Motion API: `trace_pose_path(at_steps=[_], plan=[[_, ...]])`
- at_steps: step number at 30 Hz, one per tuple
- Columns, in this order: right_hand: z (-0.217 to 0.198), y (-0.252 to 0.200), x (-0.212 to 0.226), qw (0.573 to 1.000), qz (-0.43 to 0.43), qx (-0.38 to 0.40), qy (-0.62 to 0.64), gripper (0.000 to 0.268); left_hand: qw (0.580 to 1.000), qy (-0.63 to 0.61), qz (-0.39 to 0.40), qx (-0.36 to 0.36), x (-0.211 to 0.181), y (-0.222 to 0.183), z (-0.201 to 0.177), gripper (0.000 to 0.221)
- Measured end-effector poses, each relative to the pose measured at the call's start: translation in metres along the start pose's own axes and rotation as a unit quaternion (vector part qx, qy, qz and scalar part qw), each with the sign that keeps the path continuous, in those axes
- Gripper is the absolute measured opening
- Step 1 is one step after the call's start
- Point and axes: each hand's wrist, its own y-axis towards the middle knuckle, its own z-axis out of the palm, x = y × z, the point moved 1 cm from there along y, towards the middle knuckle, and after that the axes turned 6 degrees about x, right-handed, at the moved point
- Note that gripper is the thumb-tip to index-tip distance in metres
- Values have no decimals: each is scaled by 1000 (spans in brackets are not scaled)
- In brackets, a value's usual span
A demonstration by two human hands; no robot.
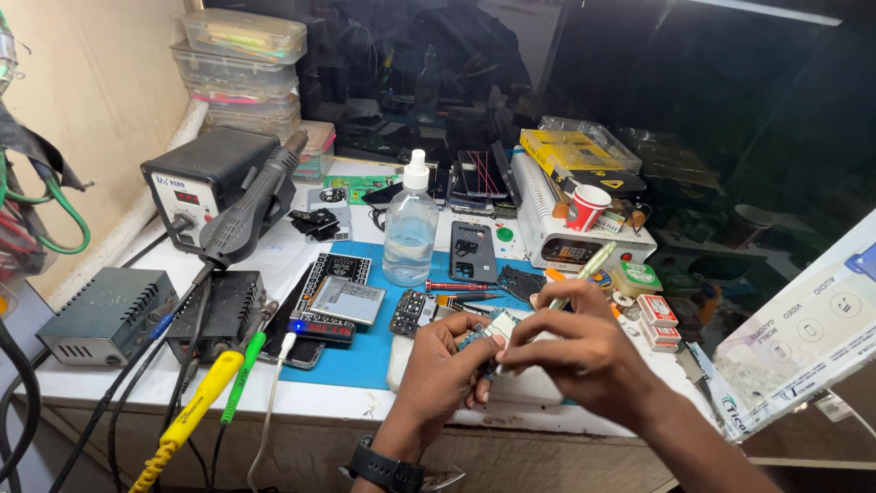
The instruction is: The person cleans the internal components of a disassembled mobile phone using a liquid from a bottle, applies a tool to the circuit board, and then places the phone back into its frame.
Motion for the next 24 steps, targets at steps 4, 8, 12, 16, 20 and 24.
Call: trace_pose_path(at_steps=[4, 8, 12, 16, 20, 24], plan=[[-10, 5, -9, 998, 55, -25, -5, 32, 1000, -16, -5, 9, 1, 0, 1, 30], [2, -3, 7, 1000, -6, 6, 26, 31, 1000, -8, 9, 7, 2, 2, 0, 30], [2, -5, -3, 999, 18, -29, -31, 33, 1000, -7, 4, 12, 2, 1, -2, 28], [9, -10, 4, 1000, -20, -3, 3, 32, 1000, -9, 14, 14, 0, -1, 0, 27], [-1, -5, -7, 996, 70, -49, -26, 28, 1000, -5, 6, 2, 1, -2, 2, 25], [5, -7, -1, 1000, 10, -27, 1, 29, 1000, -5, 7, 4, 1, -1, 1, 26]])
